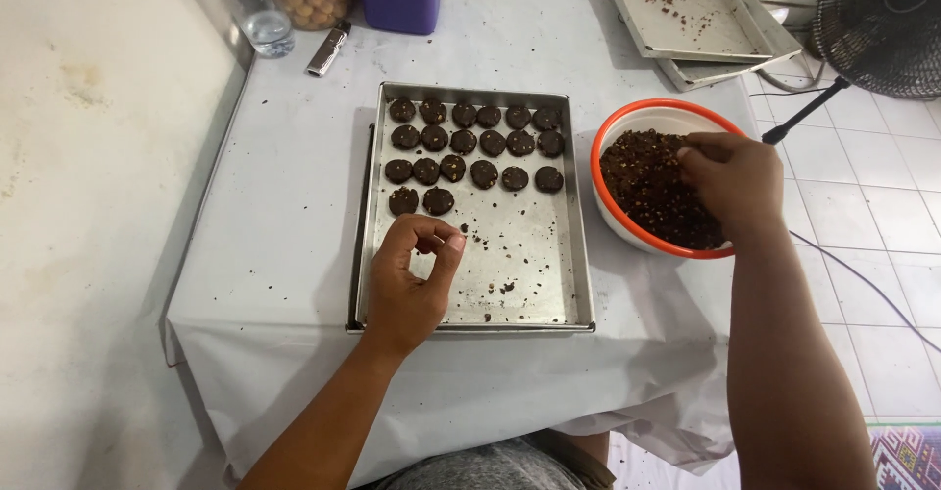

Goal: Shaping small dough balls, coating them with chocolate sprinkles, and arranging them on a baking tray.

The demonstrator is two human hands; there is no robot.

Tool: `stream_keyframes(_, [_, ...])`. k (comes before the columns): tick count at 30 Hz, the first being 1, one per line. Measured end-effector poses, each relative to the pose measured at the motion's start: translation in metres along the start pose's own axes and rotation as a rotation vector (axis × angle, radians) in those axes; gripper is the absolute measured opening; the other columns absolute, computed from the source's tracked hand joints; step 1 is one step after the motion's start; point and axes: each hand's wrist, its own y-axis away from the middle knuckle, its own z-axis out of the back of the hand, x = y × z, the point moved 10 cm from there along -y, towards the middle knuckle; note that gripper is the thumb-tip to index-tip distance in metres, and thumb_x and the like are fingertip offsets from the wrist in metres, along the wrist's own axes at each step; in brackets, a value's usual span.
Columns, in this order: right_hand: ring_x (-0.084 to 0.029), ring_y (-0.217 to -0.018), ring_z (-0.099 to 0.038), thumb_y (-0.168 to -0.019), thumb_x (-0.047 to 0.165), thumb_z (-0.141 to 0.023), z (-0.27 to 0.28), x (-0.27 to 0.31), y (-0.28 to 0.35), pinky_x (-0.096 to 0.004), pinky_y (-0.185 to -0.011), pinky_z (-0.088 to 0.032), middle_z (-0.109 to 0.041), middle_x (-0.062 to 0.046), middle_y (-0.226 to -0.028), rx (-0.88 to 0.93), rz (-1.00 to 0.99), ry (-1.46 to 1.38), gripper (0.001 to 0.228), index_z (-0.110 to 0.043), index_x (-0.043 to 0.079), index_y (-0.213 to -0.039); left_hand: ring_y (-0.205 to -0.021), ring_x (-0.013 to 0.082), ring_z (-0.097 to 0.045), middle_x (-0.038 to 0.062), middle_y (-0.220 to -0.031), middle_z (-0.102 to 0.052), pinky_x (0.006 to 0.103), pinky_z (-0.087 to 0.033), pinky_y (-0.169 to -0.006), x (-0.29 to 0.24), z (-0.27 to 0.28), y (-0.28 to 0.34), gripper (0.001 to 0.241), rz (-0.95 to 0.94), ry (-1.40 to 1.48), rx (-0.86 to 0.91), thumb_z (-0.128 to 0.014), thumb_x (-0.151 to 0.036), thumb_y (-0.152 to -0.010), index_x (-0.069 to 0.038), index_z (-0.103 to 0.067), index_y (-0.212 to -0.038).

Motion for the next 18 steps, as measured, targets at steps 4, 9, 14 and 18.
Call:
stream_keyframes(4, [-0.015, -0.085, -0.069, -0.102, 0.013, -0.058, -0.005, 0.014, 0.03, -0.024, -0.077, -0.069, -0.069, -0.006, -0.102, 0.07, -0.216, -0.689, 0.022, -0.072, 0.008, -0.117, -0.084, 0.0127, -0.06, 0.0, -0.093, -0.066, 0.0271, -0.053, -0.079, -0.005, -0.004, 0.001, 0.006, -0.101, 0.014, 0.005, -0.063, -0.018, -0.099, -0.013, -0.064, -0.095])
stream_keyframes(9, [-0.014, -0.063, -0.05, -0.094, 0.032, -0.033, -0.058, 0.049, 0.059, -0.024, -0.044, -0.034, -0.06, -0.007, -0.077, 0.402, -0.171, -0.847, 0.044, -0.07, 0.013, -0.108, -0.081, 0.0187, -0.06, 0.009, -0.084, -0.064, 0.0387, -0.049, -0.086, 0.023, -0.001, -0.005, 0.006, 0.037, 0.201, -0.052, -0.066, -0.01, -0.101, -0.005, -0.067, -0.1])
stream_keyframes(14, [-0.025, -0.062, -0.057, -0.094, 0.015, -0.048, -0.135, 0.099, 0.127, -0.035, -0.053, -0.042, -0.062, -0.007, -0.063, 0.488, 0.208, -0.254, 0.024, -0.066, 0.013, -0.078, -0.083, 0.0177, -0.063, 0.008, -0.092, -0.065, 0.0359, -0.049, -0.089, 0.042, -0.01, -0.001, 0.011, 0.244, 0.446, -0.136, -0.06, -0.019, -0.104, -0.009, -0.065, -0.103])
stream_keyframes(18, [-0.014, -0.045, -0.038, -0.113, 0.044, -0.036, -0.159, 0.122, 0.137, -0.026, -0.039, -0.032, -0.047, 0.001, -0.049, 0.525, 0.274, -0.463, 0.066, -0.056, 0.017, -0.057, -0.081, 0.0159, -0.064, 0.004, -0.099, -0.067, 0.0319, -0.046, -0.086, 0.066, -0.011, 0.007, 0.015, 0.446, 0.728, -0.247, -0.055, -0.024, -0.106, -0.013, -0.065, -0.105])
